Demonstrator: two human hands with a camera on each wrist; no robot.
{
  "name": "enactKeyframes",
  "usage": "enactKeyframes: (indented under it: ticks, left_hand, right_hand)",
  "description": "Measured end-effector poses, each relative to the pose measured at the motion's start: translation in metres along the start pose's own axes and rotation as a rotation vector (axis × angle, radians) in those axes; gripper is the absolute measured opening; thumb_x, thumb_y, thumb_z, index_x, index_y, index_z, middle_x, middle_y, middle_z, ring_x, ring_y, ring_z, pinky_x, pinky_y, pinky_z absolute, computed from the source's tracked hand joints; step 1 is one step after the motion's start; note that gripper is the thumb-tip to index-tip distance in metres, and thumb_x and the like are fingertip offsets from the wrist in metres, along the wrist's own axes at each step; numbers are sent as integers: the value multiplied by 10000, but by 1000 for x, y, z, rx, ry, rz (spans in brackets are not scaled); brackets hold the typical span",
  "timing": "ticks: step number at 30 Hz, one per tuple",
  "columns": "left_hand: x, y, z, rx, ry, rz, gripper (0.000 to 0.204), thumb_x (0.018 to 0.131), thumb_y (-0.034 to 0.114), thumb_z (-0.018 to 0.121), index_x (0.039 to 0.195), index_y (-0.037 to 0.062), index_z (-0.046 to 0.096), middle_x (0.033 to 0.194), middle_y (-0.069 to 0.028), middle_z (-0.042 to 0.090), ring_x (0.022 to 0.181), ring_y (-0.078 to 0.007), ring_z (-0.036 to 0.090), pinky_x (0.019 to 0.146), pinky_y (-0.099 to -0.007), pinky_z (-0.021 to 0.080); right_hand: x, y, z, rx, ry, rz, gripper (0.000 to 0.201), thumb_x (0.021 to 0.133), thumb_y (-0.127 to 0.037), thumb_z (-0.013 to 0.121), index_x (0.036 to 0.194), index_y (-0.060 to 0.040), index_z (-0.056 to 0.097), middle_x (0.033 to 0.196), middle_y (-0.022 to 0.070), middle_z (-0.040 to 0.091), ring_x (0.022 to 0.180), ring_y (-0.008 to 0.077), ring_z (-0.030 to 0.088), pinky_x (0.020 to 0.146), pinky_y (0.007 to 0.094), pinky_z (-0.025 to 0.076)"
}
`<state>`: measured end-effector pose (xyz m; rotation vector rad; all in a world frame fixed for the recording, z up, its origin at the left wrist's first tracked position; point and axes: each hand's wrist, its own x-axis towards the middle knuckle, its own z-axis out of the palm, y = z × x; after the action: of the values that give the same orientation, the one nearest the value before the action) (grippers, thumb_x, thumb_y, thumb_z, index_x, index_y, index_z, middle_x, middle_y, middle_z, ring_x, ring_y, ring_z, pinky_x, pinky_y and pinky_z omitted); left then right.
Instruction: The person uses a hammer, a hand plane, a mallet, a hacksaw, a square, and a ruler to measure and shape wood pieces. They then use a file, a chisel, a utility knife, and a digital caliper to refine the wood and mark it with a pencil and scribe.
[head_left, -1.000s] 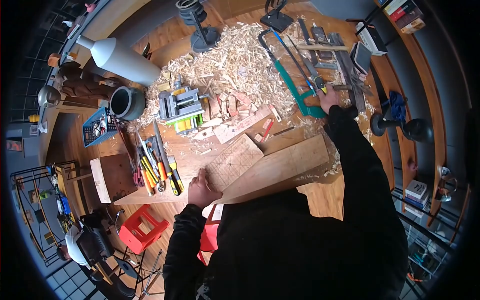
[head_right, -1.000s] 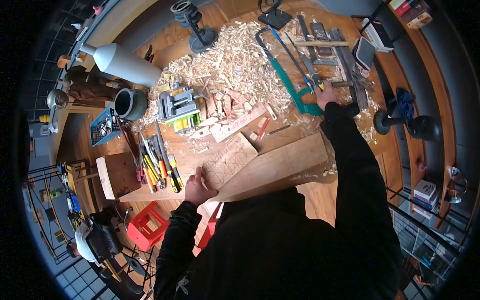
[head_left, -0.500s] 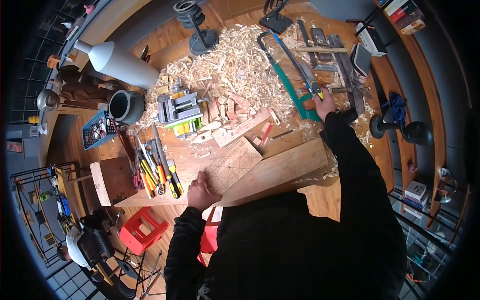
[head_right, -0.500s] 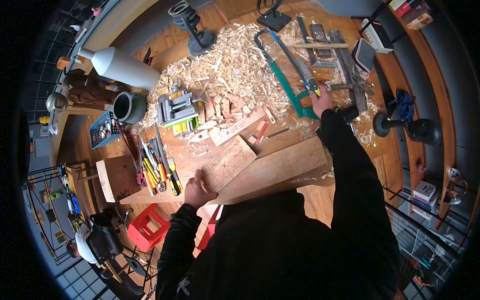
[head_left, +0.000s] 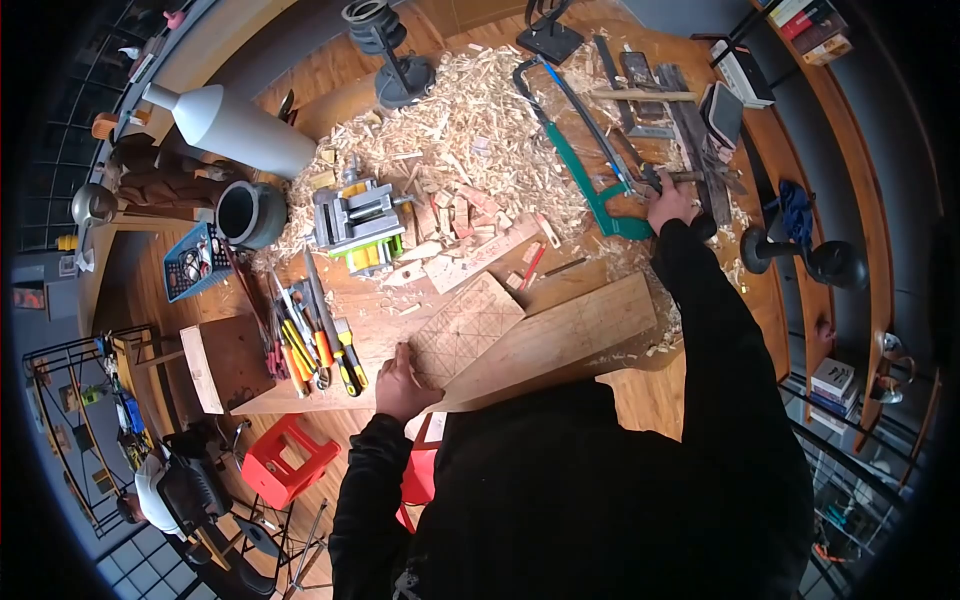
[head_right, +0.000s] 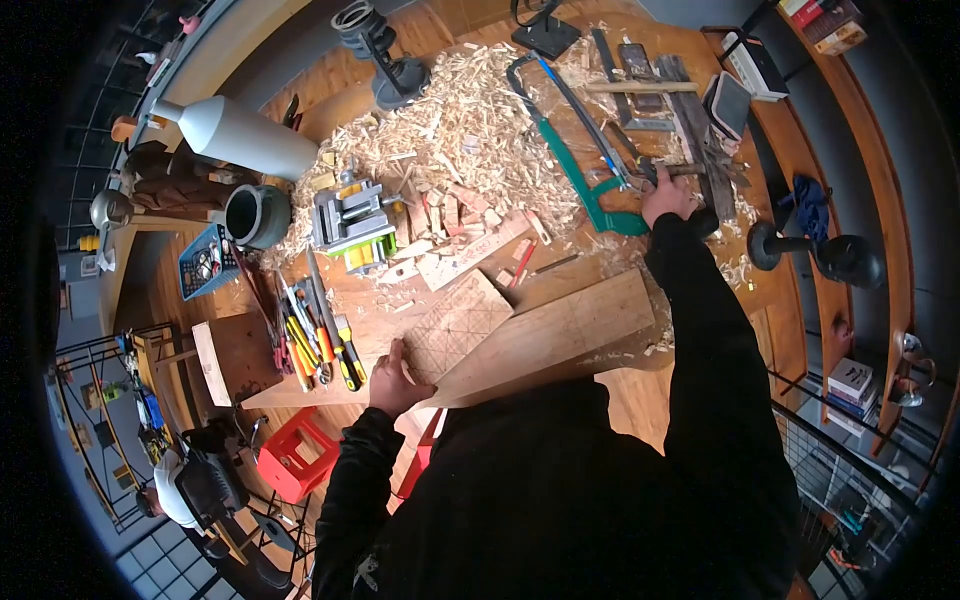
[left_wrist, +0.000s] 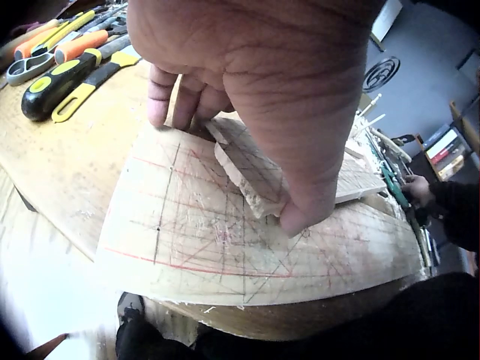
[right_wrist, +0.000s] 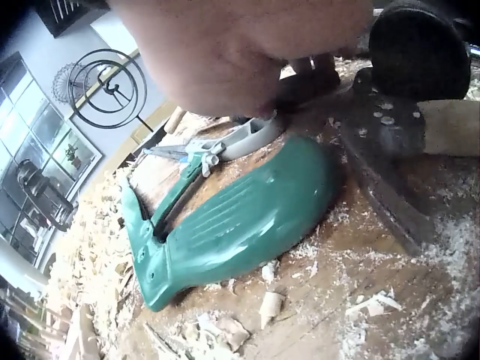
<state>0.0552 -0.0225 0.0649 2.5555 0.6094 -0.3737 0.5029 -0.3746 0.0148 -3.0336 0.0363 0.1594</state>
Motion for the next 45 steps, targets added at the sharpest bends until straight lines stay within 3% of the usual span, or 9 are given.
enactKeyframes:
  ticks: [15, 18, 22, 24, 27, 29, 37, 41, 45]
  left_hand:
    - [0, 3, -9, -53, -51, -44, 1011, 501, 346, 825, 1332, -61, 417, 1099, -209, 626, 1013, -388, 594, 917, -429, 481]
    - [1, 2, -11, -59, -47, -26, 1019, 500, 353, 823, 1333, -74, 420, 1090, -208, 630, 1015, -385, 594, 921, -426, 481]
    - [0, 0, -17, -65, -63, -10, 1032, 507, 380, 817, 1327, -103, 418, 1088, -218, 633, 1014, -388, 597, 937, -418, 476]
    - [1, -1, -19, -74, -85, -22, 1030, 510, 391, 814, 1322, -107, 421, 1102, -223, 632, 1023, -392, 597, 945, -415, 473]
    - [0, -13, -14, -99, -92, -7, 1024, 519, 405, 808, 1330, -89, 425, 1144, -240, 623, 1070, -406, 588, 973, -413, 462]
    - [0, -18, -12, -124, -11, 113, 1035, 517, 392, 825, 1339, -88, 418, 970, -232, 655, 954, -386, 627, 891, -405, 505]
    - [-17, -44, -4, -110, 112, 152, 978, 587, 332, 831, 1379, -46, 398, 1337, -293, 483, 1204, -430, 487, 1051, -429, 400]
    - [-36, -65, -7, -188, 276, 150, 769, 663, 285, 776, 1305, -20, 482, 1299, -260, 494, 1151, -420, 501, 1007, -458, 409]
    - [-42, -105, -9, -119, 572, -118, 440, 733, 217, 725, 1066, -12, 551, 1012, -207, 535, 953, -388, 532, 844, -467, 445]
  right_hand:
    - [-16, 3, -6, 100, 127, -105, 268, 826, -224, 639, 1071, -117, 630, 1168, 154, 573, 1151, 342, 530, 890, 515, 448]
    - [-43, -14, 2, 541, 195, -420, 122, 819, -118, 636, 928, -66, 653, 795, 143, 636, 778, 324, 643, 708, 416, 511]
    - [-127, -53, 2, 659, -104, -644, 183, 857, -204, 664, 926, -36, 638, 734, 87, 632, 640, 198, 603, 606, 325, 482]
    - [-166, -66, 18, 789, -483, -483, 259, 872, -257, 678, 910, -9, 613, 729, 76, 625, 656, 170, 609, 616, 325, 488]
    - [-208, -86, 42, 866, -577, -467, 318, 880, -297, 687, 957, -4, 588, 743, 76, 623, 643, 158, 618, 583, 312, 496]
    - [-229, -110, 16, 941, -904, -37, 336, 903, -311, 666, 1037, -20, 564, 774, 82, 622, 626, 152, 631, 529, 290, 489]
    - [-273, -123, 51, 970, -927, 103, 204, 944, -179, 562, 1076, -24, 546, 811, 95, 633, 613, 172, 666, 465, 269, 457]
    - [-288, -137, 56, 961, -902, 126, 207, 945, -154, 566, 1091, -10, 538, 817, 109, 633, 644, 177, 674, 473, 257, 470]
    - [-296, -151, 55, 912, -886, 143, 207, 940, -151, 565, 1093, -13, 539, 805, 112, 630, 614, 173, 655, 471, 267, 475]
